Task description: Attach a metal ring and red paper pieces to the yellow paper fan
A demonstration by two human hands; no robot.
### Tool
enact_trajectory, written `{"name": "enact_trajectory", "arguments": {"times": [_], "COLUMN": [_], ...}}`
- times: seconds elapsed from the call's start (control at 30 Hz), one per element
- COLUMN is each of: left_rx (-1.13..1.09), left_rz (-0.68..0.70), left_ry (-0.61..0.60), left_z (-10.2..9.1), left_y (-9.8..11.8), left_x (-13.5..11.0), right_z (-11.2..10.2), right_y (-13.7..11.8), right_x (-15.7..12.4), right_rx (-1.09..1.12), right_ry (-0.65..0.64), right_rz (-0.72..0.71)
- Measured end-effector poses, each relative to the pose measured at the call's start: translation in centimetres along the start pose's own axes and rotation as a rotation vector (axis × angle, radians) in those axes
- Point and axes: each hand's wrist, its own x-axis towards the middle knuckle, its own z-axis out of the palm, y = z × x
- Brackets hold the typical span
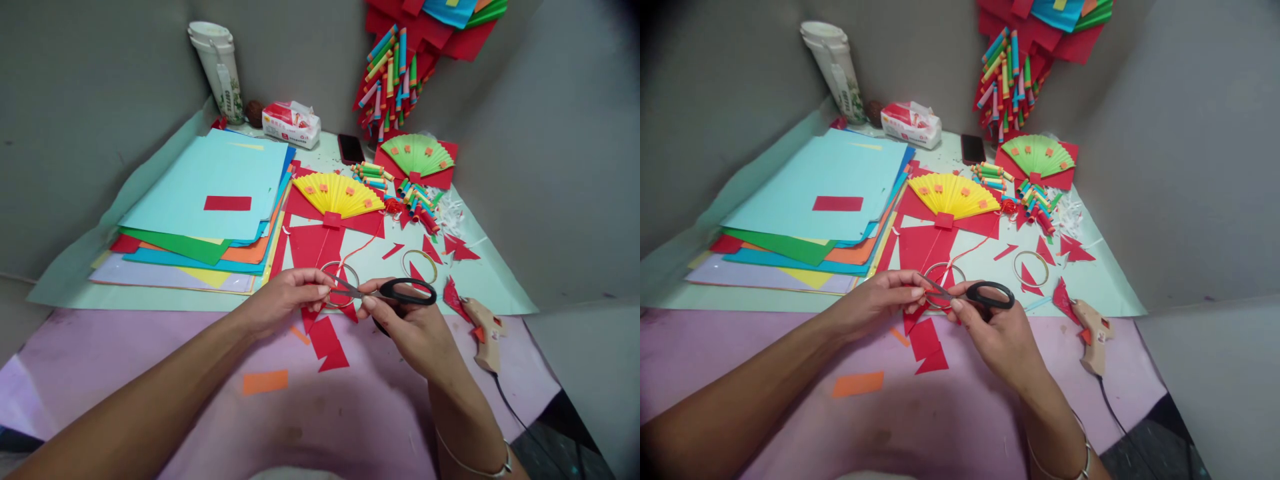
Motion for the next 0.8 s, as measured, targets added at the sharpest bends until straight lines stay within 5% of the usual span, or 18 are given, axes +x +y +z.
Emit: {"name": "enact_trajectory", "arguments": {"times": [0.8], "left_rx": [-0.149], "left_rz": [-0.002], "left_ry": [-0.037], "left_z": [-0.06], "left_y": [0.46], "left_x": [-0.17], "right_z": [-0.93], "right_y": [0.35], "right_x": [0.08], "right_rx": [-0.004], "right_ry": [0.058], "right_rz": [-0.075]}}
